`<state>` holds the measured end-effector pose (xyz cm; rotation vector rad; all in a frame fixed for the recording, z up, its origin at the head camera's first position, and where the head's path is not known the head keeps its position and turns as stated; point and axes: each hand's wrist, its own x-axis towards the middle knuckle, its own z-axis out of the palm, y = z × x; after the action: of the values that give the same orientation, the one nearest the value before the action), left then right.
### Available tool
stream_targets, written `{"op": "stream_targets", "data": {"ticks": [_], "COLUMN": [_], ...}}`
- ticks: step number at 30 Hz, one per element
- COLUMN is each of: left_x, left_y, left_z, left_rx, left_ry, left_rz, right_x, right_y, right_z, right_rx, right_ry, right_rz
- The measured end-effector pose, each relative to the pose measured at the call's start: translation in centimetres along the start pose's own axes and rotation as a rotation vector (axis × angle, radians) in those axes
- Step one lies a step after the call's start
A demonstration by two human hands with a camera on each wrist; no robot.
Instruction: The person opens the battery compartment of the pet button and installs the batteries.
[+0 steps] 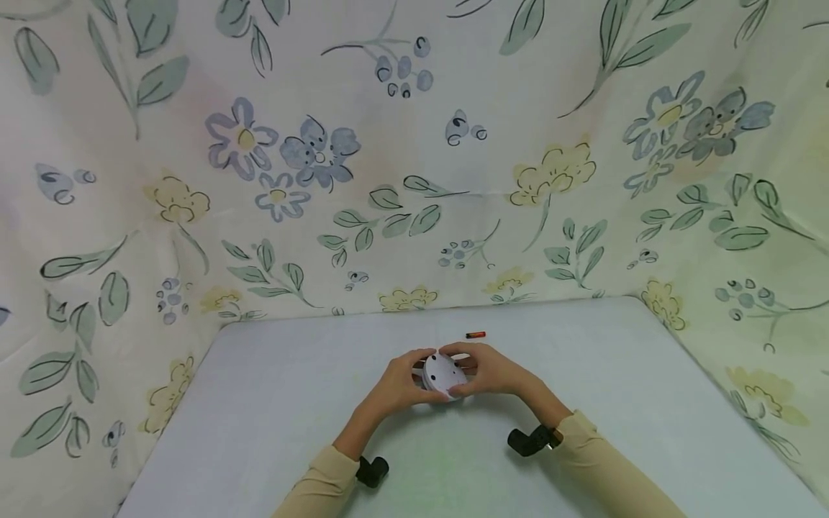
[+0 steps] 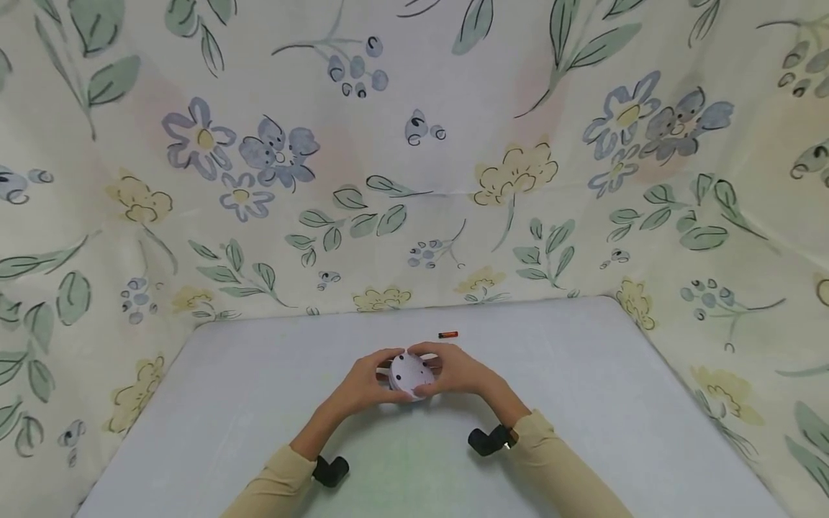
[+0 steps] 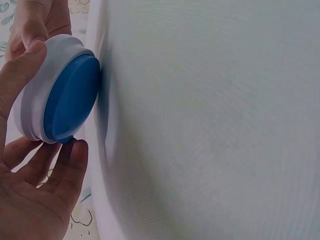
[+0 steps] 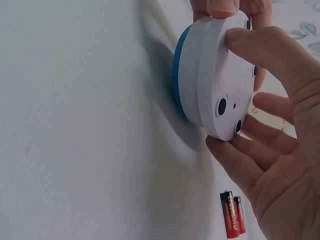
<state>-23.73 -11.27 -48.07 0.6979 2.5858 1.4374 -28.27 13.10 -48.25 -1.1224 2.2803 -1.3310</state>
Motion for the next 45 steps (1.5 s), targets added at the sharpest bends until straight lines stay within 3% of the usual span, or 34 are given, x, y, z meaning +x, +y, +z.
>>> {"op": "stream_targets", "data": {"ticks": [6, 12, 21, 37, 45], "left_x": [0.1, 0.1, 0.3, 0.4, 0.2], "left_y": [0.2, 0.1, 0.1, 0.0, -0.3], "left_z": [-0.1, -0.2, -0.4, -0.8, -0.9], "left_rx": [0.003, 0.018, 0.022, 0.088, 0.062], "left_ry": [0.0, -0.002, -0.025, -0.062, -0.056], "left_rz": [0.023, 0.02, 0.011, -0.011, -0.056], "right_x": [0.1, 0.2, 0.2, 0.1, 0.2], "right_y": [-0.2, -0.8, -0.9, -1.2, -0.3], "right_z": [-0.1, 0.1, 0.5, 0.4, 0.8], "right_rx": [0.01, -0.084, -0.174, -0.162, -0.244], "right_ry": [-0.004, -0.017, -0.007, 0.012, 0.03], "right_rz": [0.021, 0.061, 0.049, -0.002, -0.024]}}
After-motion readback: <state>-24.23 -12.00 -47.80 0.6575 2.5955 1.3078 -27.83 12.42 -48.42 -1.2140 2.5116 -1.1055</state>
